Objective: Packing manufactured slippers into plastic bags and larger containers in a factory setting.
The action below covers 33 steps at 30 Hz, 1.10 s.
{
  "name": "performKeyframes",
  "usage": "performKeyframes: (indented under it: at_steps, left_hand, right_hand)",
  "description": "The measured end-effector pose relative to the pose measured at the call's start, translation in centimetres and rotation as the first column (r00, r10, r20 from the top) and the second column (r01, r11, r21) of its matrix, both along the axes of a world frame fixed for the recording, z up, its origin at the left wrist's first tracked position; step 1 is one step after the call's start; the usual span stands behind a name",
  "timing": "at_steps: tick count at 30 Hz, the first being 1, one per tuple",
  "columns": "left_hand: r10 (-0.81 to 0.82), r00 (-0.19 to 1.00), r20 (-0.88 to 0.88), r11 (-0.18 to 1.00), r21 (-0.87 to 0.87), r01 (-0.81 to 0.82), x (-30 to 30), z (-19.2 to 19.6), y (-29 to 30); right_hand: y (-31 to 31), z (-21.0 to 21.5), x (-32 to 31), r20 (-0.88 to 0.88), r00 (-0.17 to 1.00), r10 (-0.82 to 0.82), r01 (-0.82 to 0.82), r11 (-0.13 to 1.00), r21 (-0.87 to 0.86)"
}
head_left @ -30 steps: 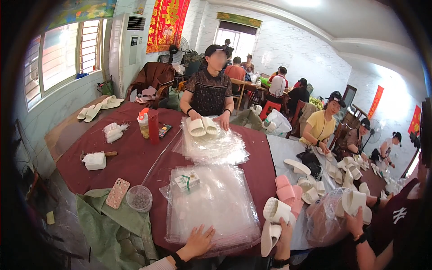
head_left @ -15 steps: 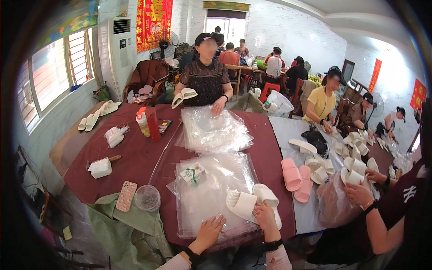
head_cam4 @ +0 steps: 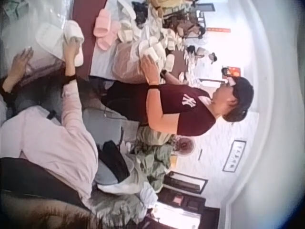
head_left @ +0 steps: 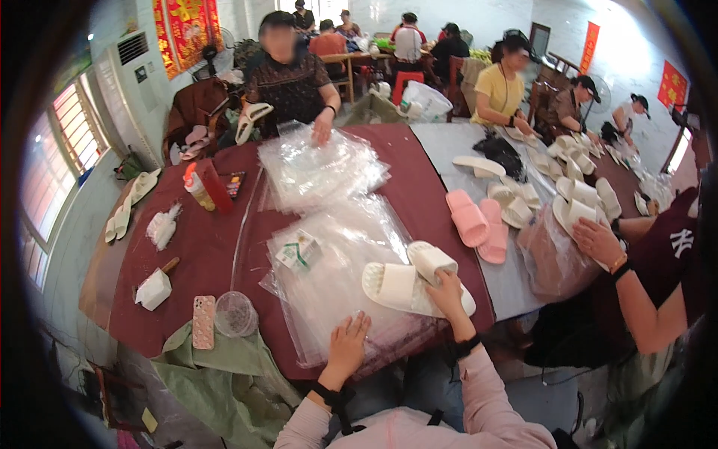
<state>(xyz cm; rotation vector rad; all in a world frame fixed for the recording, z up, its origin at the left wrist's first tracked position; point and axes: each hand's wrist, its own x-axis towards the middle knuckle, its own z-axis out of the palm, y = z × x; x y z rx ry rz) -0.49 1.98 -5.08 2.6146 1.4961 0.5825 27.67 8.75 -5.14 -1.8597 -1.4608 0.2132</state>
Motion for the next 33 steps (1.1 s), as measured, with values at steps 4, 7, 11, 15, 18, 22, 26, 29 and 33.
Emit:
performKeyframes:
  at_steps: [4, 7, 11, 15, 18, 22, 26, 29, 33]
  left_hand:
    - [-0.013, 1.000, -0.004, 0.999, -0.045, 0.013, 0.6, 0.2, 0.1]
    - [-0.011, 1.000, -0.003, 0.999, -0.051, 0.011, -0.7, 0.5, -0.5]
    - [-0.021, 1.000, 0.007, 0.999, -0.041, 0.021, -0.2, 0.7, -0.5]
    - [-0.019, 1.000, 0.020, 0.999, -0.038, 0.020, 0.1, 0.6, -0.3]
    - [-0.023, 1.000, 0.008, 1.000, -0.014, 0.023, 0.1, 0.3, -0.1]
    - [-0.045, 0.999, -0.006, 0.999, 0.012, 0.045, -0.5, 0.7, 0.1]
    - [-0.078, 0.997, -0.024, 0.997, 0.004, 0.078, -1.6, 0.9, 1.0]
    - [-0.105, 0.988, 0.110, 0.946, -0.294, 0.133, -1.8, 0.5, 3.1]
    - [-0.088, 0.993, 0.082, 0.985, 0.152, 0.075, -0.7, 4.2, 3.9]
  right_hand:
    - [1.5, -2.9, 0.2, -0.578, 0.801, 0.159, -0.124, 0.987, 0.100]
    - [1.5, 0.8, -2.5, -0.620, 0.702, 0.350, -0.265, 0.937, 0.229]
    - [3.3, 0.3, -2.1, -0.325, 0.831, 0.452, -0.421, 0.892, 0.164]
    - [4.8, -0.9, -2.9, 0.048, 0.949, 0.312, -0.301, 0.940, -0.157]
    - [5.7, -0.7, -3.6, 0.161, 0.972, 0.171, -0.142, 0.973, -0.181]
    - [4.7, 1.3, -4.2, 0.124, 0.981, 0.149, -0.132, 0.982, -0.135]
    - [-2.3, 8.4, -4.0, -0.340, 0.707, 0.620, -0.469, 0.771, 0.430]
    - [-8.4, 10.3, -2.3, -0.599, 0.510, 0.617, -0.692, 0.708, 0.140]
    - [-13.1, 9.4, -3.3, -0.862, 0.149, 0.485, -0.895, 0.436, 0.091]
